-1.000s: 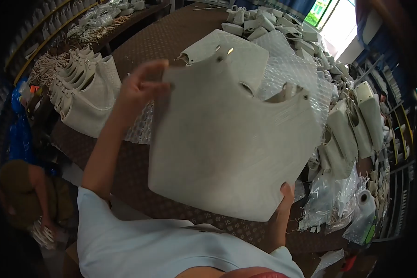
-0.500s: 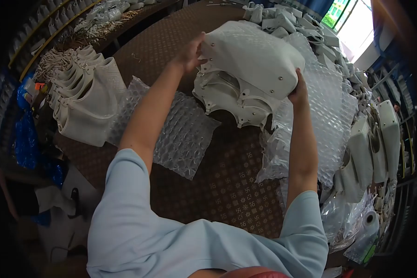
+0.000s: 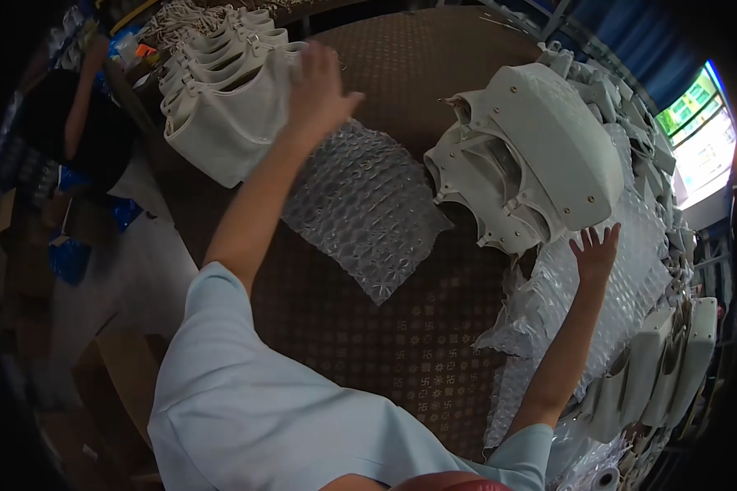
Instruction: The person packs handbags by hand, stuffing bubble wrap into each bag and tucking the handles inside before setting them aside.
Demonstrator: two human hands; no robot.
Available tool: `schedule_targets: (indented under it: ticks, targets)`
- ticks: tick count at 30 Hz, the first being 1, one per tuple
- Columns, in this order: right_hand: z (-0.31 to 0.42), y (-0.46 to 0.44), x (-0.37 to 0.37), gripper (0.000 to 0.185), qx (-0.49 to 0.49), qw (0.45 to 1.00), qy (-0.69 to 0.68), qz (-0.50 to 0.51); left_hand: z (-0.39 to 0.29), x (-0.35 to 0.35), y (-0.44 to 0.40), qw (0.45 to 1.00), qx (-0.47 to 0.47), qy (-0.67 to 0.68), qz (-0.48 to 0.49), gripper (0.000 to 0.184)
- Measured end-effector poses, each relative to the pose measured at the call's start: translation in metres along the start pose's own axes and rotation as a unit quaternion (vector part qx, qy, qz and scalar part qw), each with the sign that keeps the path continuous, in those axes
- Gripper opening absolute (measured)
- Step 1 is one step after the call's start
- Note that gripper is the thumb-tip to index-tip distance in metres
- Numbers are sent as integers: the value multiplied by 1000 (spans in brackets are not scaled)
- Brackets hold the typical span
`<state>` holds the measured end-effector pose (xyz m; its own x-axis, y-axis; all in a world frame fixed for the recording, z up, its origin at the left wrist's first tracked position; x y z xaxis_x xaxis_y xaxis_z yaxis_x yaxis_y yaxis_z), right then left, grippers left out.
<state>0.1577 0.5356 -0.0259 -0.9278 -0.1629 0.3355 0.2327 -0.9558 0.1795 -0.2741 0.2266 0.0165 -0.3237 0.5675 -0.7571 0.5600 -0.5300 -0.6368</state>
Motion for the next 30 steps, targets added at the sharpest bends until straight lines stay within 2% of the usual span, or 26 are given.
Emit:
schedule_targets:
  ticks: [1,2,4,5,7,8,10,11,12,13,14,16,17,18,19,20,21,22,25,27,28,29,30]
  targets:
    - [-4,8,-11,89,2,1000,1,1,38,-24,0,988,-73,-131,48,79]
    - [-8,14,-22,81,-19,1000,17,13,97,-9,8,975,-125,-179,39,76]
    - [-19,29,-35,74,-42,998,35,29,172,5,23,937,-112,-327,41,60]
    - [-26,36,-42,67,-36,999,15,38,175,-1,26,938,-115,-324,41,60]
    - [-29,55,-48,54,-22,999,-20,18,173,-3,27,902,-62,-382,193,31]
    - [-29,63,-51,54,-27,999,-18,16,170,-7,18,904,-61,-377,191,31]
    - [-34,91,-47,52,-20,996,19,80,170,-5,8,856,-44,-386,340,18]
    - [-35,107,-47,48,-20,995,39,89,174,-8,8,859,-41,-384,337,18]
    - [-33,125,-48,48,-23,996,39,79,175,-10,7,886,-2,-365,284,16]
    - [-32,143,-48,46,-8,990,59,125,170,-17,6,911,37,-342,228,14]
    - [-33,162,-46,45,5,982,77,170,170,-22,5,914,47,-336,223,14]
    - [-26,207,-38,40,11,988,113,108,171,-63,3,930,-11,-296,216,10]
    - [-29,224,-41,39,22,977,171,126,177,-79,3,938,19,-296,178,10]
    - [-33,241,-40,39,35,963,226,145,180,-97,1,944,49,-295,138,21]
    - [-32,257,-37,39,38,965,219,138,162,-131,6,954,84,-268,108,21]
    - [-27,272,-27,40,0,946,264,187,137,-173,18,961,117,-239,78,22]
    - [-20,287,-14,42,-40,921,307,235,115,-204,29,962,137,-215,99,22]
    - [-13,299,-1,42,-39,924,302,230,90,-233,42,962,157,-190,121,22]
    - [26,337,55,52,-236,868,301,317,10,-308,103,933,272,-222,73,8]
    - [58,356,86,64,-310,846,292,321,-22,-321,133,918,327,-214,71,6]
    - [71,365,96,71,-328,844,291,310,-37,-320,149,900,382,-193,85,5]
    - [76,370,100,71,-314,853,294,295,-51,-317,164,878,436,-171,99,5]
    - [75,376,105,76,-304,800,398,331,-63,-310,176,872,449,-161,110,5]
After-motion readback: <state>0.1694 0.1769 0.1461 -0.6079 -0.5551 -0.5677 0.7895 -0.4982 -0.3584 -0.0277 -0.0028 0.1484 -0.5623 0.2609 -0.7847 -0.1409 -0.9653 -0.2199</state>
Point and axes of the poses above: each hand's wrist, its own y-axis away from the middle knuckle, its own x-axis out of the palm, z = x × y, the point moved 4 cm from there along -y, towards the middle knuckle, and after that the axes turned 3 degrees about z, right-handed, at the moved point
